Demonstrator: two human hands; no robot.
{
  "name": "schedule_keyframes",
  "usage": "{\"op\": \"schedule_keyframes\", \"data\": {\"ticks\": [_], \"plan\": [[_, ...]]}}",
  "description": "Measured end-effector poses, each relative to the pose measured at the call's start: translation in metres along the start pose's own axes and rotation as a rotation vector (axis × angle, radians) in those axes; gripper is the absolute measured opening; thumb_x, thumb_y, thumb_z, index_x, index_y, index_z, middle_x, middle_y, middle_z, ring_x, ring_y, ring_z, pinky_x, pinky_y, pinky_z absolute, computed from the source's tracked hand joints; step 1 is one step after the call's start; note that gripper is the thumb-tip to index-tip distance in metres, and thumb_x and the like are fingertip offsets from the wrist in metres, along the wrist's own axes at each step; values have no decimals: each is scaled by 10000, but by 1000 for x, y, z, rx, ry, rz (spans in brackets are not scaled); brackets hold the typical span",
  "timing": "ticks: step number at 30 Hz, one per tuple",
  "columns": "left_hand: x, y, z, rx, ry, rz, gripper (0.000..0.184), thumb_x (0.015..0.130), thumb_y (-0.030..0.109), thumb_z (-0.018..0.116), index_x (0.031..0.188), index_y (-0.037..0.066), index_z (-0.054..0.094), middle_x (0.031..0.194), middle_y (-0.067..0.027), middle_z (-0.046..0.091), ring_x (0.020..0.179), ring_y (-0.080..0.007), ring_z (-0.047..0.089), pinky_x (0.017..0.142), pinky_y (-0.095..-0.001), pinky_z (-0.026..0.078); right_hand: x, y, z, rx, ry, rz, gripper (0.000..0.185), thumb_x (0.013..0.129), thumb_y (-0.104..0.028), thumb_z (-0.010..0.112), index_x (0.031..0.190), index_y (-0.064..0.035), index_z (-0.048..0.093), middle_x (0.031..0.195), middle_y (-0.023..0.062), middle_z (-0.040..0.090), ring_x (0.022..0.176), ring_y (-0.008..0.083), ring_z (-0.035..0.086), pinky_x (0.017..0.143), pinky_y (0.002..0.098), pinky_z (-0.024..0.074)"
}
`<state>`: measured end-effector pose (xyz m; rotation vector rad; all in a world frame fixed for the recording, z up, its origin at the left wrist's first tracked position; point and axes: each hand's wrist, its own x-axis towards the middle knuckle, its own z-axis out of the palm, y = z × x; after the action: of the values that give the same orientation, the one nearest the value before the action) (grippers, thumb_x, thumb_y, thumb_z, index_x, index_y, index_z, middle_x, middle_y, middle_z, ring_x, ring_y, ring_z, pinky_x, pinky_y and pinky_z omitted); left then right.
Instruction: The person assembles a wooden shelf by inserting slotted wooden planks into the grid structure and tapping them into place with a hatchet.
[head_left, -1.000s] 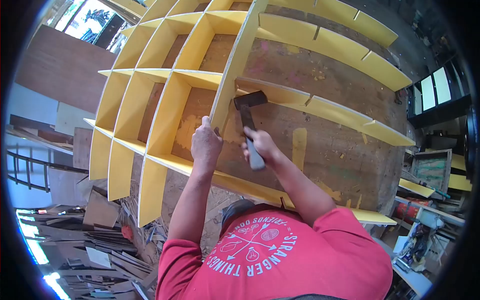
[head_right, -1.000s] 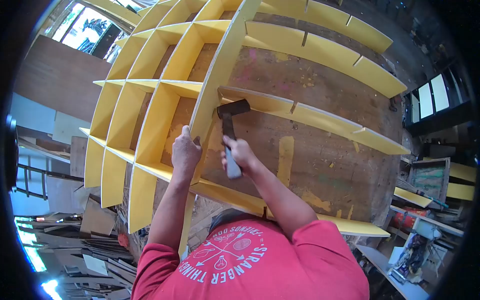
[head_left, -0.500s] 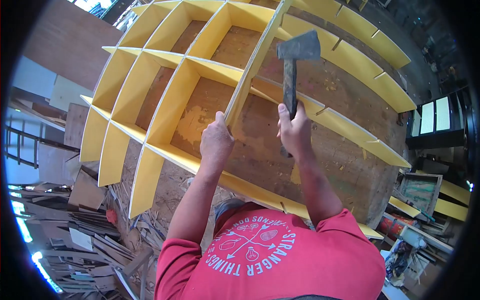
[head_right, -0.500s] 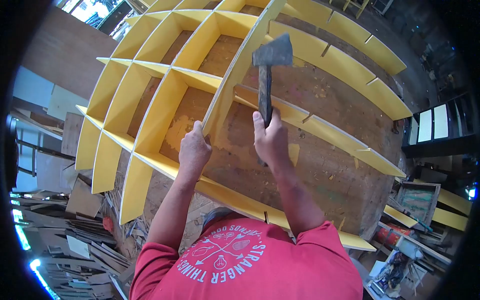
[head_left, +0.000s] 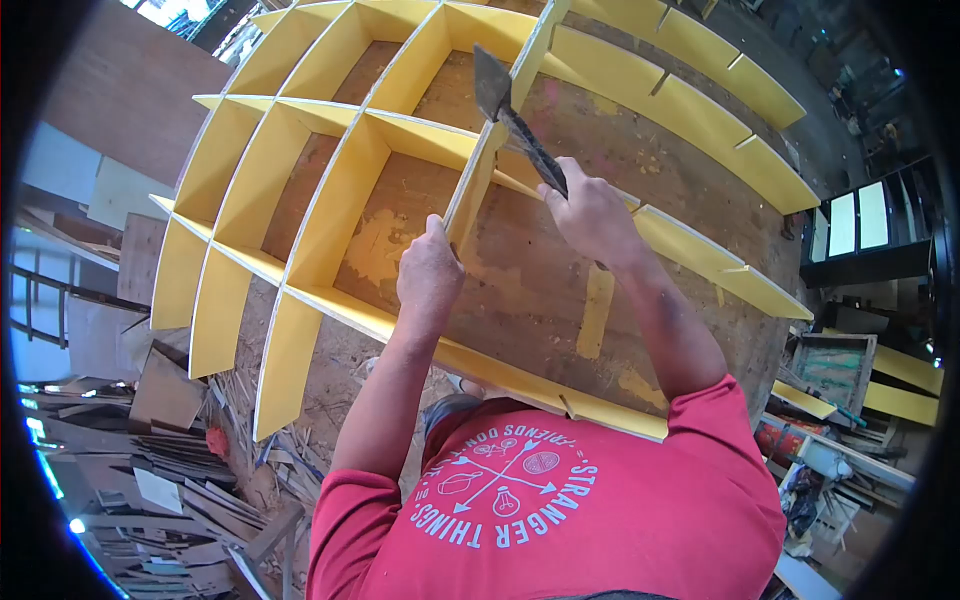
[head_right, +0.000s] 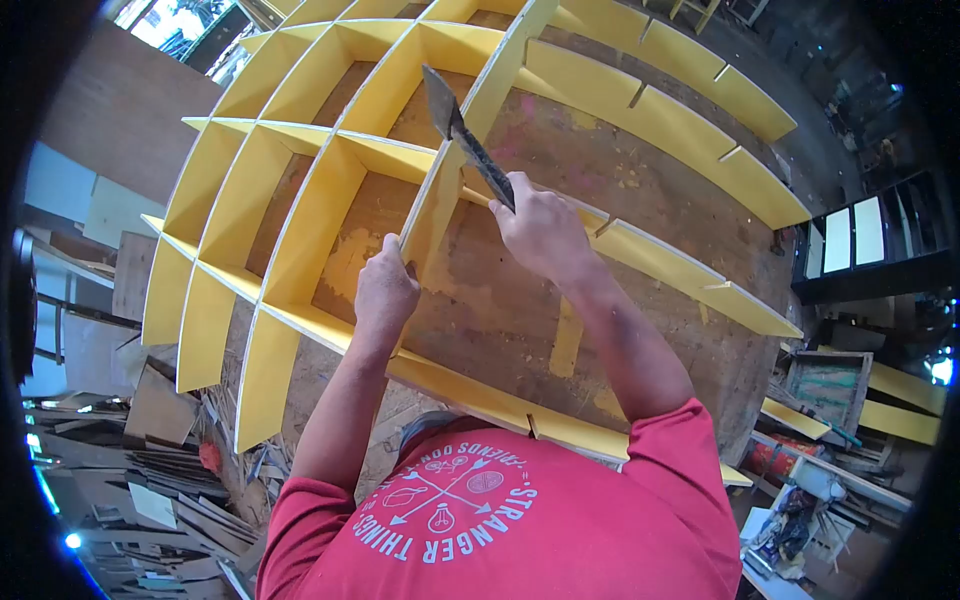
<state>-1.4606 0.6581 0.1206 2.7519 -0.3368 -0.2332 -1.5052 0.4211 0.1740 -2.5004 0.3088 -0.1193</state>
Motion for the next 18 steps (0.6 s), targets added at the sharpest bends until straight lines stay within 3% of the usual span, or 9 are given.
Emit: {"op": "schedule_keyframes", "data": {"ticks": [5,6,9,12,15,18], "plan": [[-1,-1,3,-26,-15,-21,206,953,80,662,1113,32,542,932,-293,744,937,-488,745,823,-591,593,-11,-34,-20,180,280,-161,323,1068,-270,608,1276,-29,556,790,226,721,815,476,736,726,559,571],[1,-1,3,-31,-29,-35,228,953,94,671,1134,39,544,951,-295,744,953,-493,739,837,-596,585,-10,-35,-20,212,273,-130,303,1066,-253,614,1258,-27,555,766,217,708,792,472,734,689,541,575],[2,-1,3,-29,-52,-55,258,956,112,680,1165,47,543,974,-292,745,978,-495,734,852,-601,578,-3,-8,12,56,194,-54,313,1065,-270,610,1252,-25,557,821,237,727,852,482,736,743,571,571],[-7,1,3,18,-16,-11,226,946,69,664,1130,41,536,934,-288,745,946,-478,749,821,-580,600,6,11,26,-129,-59,86,326,1063,-290,606,1240,-19,566,885,260,741,922,492,729,810,599,557],[-4,2,0,26,0,-13,210,941,45,655,1112,40,532,915,-288,745,930,-468,758,806,-566,613,2,4,6,14,-76,37,353,1061,-313,604,1255,-20,574,930,275,748,990,497,718,874,622,534],[-1,5,-2,19,-4,-19,211,943,47,654,1113,37,530,917,-289,746,926,-467,759,805,-563,615,-6,-9,-2,82,52,-25,344,1061,-298,614,1263,-22,578,904,269,743,912,492,728,803,593,559]]}}
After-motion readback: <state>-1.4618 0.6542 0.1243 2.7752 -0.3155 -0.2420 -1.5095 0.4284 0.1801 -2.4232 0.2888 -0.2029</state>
